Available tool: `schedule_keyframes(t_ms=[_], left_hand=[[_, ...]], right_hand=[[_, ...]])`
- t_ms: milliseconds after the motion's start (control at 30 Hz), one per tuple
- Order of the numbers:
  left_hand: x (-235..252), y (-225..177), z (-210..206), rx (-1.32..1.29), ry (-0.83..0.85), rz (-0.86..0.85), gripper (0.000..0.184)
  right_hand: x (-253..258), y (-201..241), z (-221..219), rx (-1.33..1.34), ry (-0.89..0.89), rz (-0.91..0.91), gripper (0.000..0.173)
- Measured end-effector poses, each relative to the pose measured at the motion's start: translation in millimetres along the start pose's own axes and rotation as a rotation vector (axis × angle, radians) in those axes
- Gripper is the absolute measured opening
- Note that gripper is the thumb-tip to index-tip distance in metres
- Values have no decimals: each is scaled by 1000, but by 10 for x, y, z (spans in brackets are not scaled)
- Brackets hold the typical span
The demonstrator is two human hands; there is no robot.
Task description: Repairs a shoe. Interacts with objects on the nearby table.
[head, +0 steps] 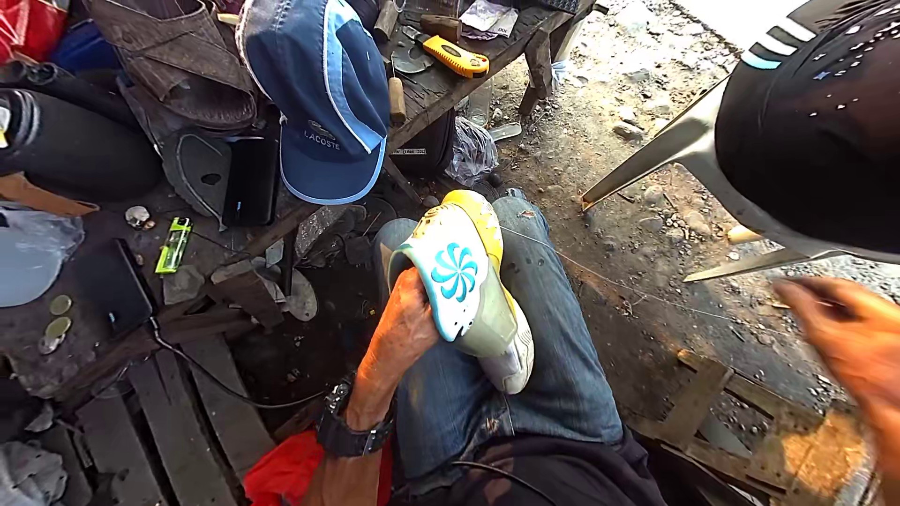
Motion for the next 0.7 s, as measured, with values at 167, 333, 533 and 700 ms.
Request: schedule_keyframes(t_ms=[167, 333, 533, 700], left_hand=[[-30, 11, -27, -49, -91, -52, 14], [-27, 42, 24, -76, -71, -48, 16], [-37, 79, 3, -171, -121, -47, 12], [-49, 106, -39, -308, -174, -17, 10]], right_hand=[[515, 1747, -1333, 337, 38, 428, 24], [709, 2152, -1630, 369, 119, 505, 16], [657, 2138, -1743, 1015, 492, 136, 8], [619, 2142, -1800, 1051, 403, 91, 15]])
Point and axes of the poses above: each hand's wrist, its own x-axis towards the middle knuckle, its own z-axis out of the back of the hand, y = z × x, the point moved 6 cm from there along x, towards the middle knuckle, and after that the axes turned 1 degree about z, right-handed, at the moved point
